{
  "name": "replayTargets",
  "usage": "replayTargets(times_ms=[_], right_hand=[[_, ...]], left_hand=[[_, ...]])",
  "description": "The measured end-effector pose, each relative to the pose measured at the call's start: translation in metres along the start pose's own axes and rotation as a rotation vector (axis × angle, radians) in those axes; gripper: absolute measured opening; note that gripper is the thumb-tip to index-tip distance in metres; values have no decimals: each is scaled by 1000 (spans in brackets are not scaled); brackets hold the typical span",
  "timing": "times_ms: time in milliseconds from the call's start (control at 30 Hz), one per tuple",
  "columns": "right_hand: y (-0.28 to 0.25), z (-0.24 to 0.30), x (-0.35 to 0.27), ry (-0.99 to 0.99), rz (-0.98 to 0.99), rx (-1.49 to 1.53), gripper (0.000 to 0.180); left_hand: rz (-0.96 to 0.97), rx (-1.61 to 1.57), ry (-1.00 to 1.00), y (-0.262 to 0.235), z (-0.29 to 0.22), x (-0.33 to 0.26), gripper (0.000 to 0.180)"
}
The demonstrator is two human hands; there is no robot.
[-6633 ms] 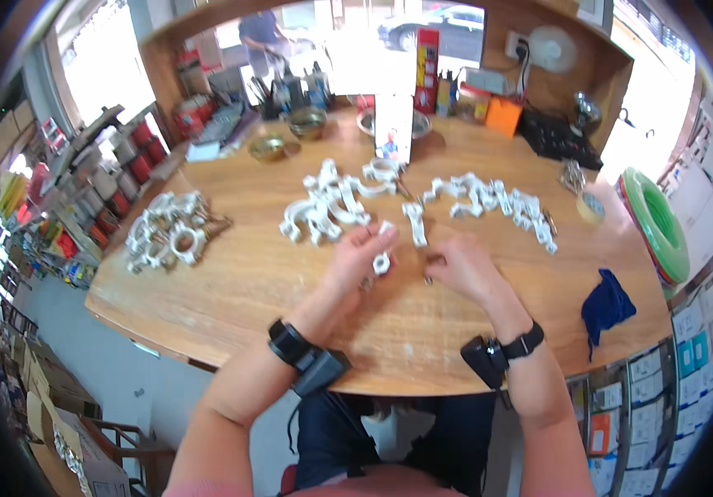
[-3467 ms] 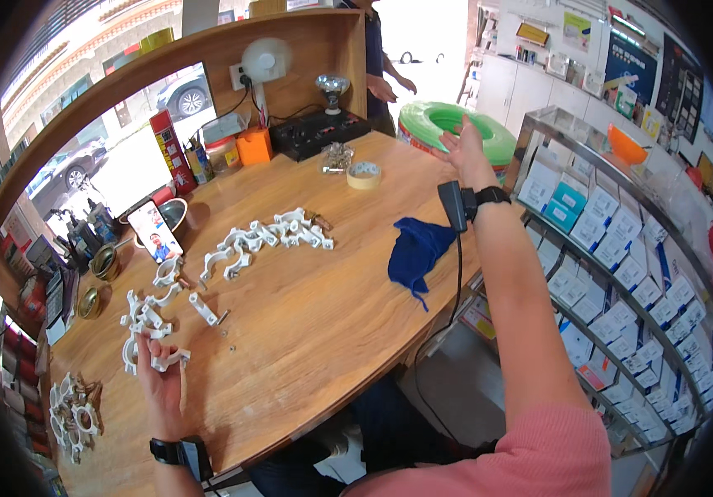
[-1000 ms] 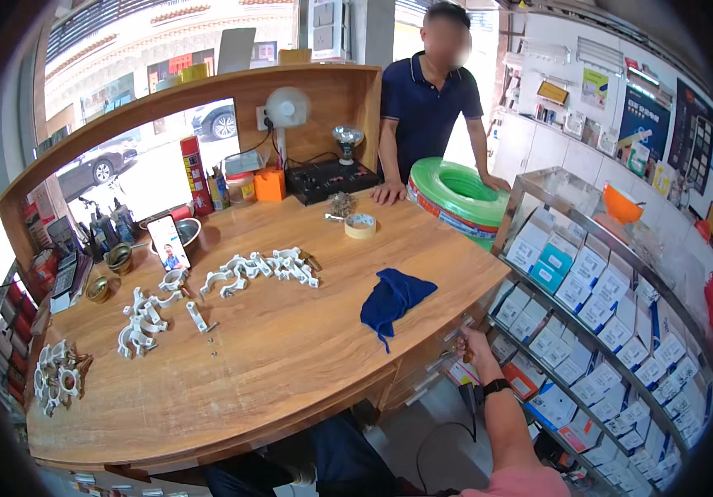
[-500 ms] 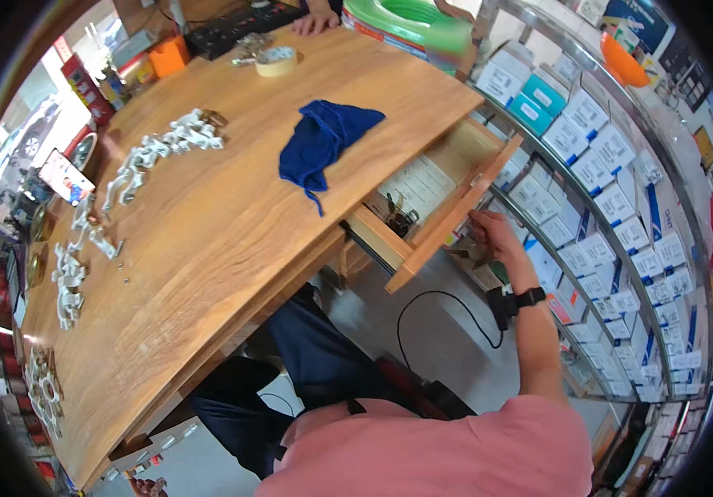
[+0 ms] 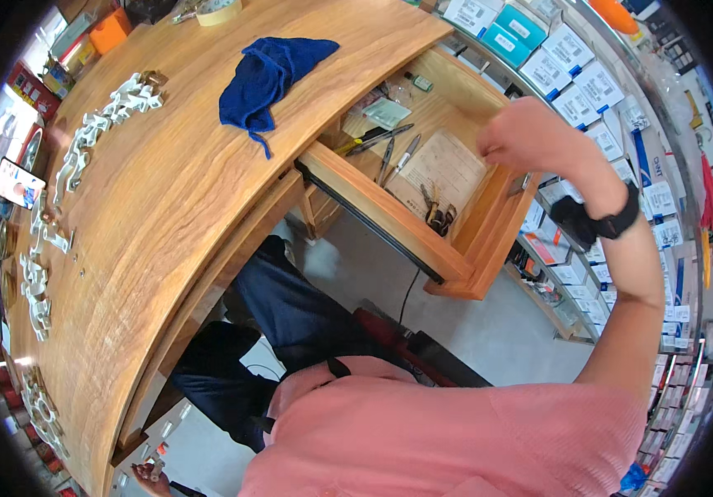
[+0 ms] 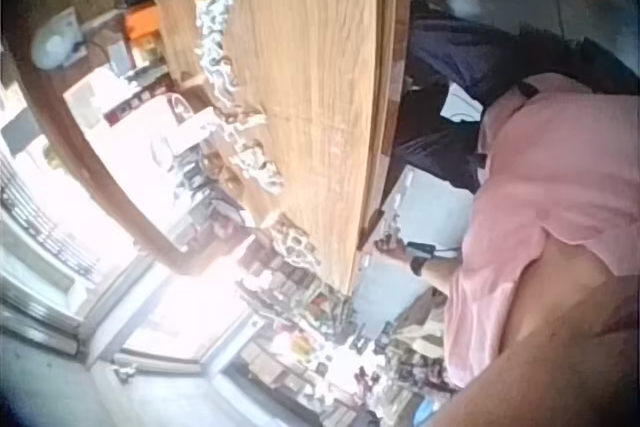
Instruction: The person assembles white plastic brackets by inserting metal bolts through the pre-drilled holes and threading nuts onto the bolts by hand, repeating this for several bracket components. The person also retrieves additional small metal parts from various desk drawers and continues the assembly at the wooden workspace.
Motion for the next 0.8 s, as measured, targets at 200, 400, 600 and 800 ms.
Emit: replayTargets(times_ms=[200,400,600,800], right_hand=[[104,38,38,-452,249,-190,3],[151,44,38,-692,193,-110,10],[82,37,36,-380,343,-73,13],[-48,8,40,-20,-147,44,17]], left_hand=[[-199,59,95,-16,4,-31,29],[-245,32,75,-18,-6,-49,27],[-207,-3,-38,-4,10,-19,29],[-226,69,82,33,4,-32,32]])
Point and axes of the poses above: each hand's wrist, its own x-axis towards the middle knuckle, its own y-axis out of the palm, z = x × y, the point moved 3 cm from there along x, towards the middle knuckle, and after that the axes turned 12 degrees about -z, right-handed, at the moved point
